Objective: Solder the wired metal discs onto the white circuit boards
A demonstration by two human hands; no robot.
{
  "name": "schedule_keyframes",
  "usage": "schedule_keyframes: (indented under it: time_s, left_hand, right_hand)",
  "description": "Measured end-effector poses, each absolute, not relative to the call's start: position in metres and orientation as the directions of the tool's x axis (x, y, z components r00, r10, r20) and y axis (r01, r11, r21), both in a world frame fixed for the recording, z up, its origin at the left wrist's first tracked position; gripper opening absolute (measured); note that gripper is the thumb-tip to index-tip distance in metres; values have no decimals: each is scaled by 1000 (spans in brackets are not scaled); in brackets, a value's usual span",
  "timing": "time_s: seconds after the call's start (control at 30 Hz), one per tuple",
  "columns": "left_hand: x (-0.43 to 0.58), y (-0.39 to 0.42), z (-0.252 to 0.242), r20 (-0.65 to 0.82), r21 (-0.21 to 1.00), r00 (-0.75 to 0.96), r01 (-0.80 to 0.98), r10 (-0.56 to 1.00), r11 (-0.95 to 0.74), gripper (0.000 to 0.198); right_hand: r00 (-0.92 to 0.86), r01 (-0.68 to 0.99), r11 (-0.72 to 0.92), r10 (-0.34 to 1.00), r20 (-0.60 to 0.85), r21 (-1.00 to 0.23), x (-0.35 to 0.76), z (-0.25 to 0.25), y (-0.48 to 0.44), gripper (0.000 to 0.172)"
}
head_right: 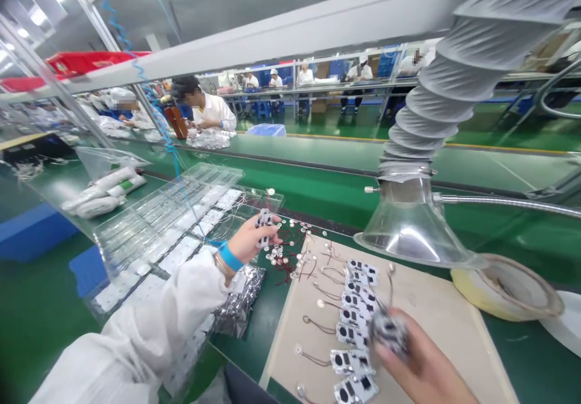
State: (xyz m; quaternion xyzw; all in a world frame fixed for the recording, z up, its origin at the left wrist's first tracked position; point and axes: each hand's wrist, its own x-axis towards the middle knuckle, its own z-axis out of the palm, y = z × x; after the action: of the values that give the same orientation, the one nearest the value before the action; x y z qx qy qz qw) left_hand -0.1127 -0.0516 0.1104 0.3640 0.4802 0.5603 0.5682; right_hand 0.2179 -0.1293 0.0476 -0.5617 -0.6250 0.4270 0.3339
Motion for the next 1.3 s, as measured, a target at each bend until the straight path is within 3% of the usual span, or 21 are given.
schedule_keyframes:
  time_s: [0.03, 0.13, 0.23, 0.53, 0.8, 0.97, 1.03, 1.17, 1.3]
  left_hand:
    - [-101, -53, 108, -130, 948, -64, -300, 990, 105, 36]
    - [-75, -63, 103, -111, 944, -31, -317, 993, 96, 40]
    - [-71, -69, 98, -93, 956, -56, -283, 994, 74, 48]
    - [-115, -76, 79, -110, 985, -230, -154, 967, 75, 44]
    - [-137, -80, 74, -95, 973, -342, -231, 935, 14, 47]
    - [-148, -96, 75, -97, 966, -346, -260, 933, 4, 52]
    - [-160, -105, 81, -98, 972, -336, -236, 937, 17, 53]
    - [-218, -105, 107, -37, 999, -439, -37, 898, 24, 55]
    - [-309, -53, 139, 91, 937, -584, 324, 807, 129, 48]
  right_hand:
    - [-234, 325, -66, 961, -148, -943, 196, 60, -119, 47]
    - [-257, 33, -159, 953, -162, -987, 126, 90, -90, 59]
    - [-380, -90, -205, 912, -156, -975, 72, 95, -70, 65]
    - [-462, 77, -115, 876, -138, -990, 6, 61, -54, 41]
    - [-614, 63, 5, 789, -35, -998, -13, 73, -54, 53]
    - [-673, 208, 268, 737, 62, -941, -17, 73, -57, 71]
    - [-682, 240, 278, 730, 42, -930, -20, 74, -61, 74]
    - [-695, 227, 214, 719, -4, -950, -13, 85, -69, 68]
    - [-675, 236, 213, 738, -3, -948, 24, 89, -78, 51]
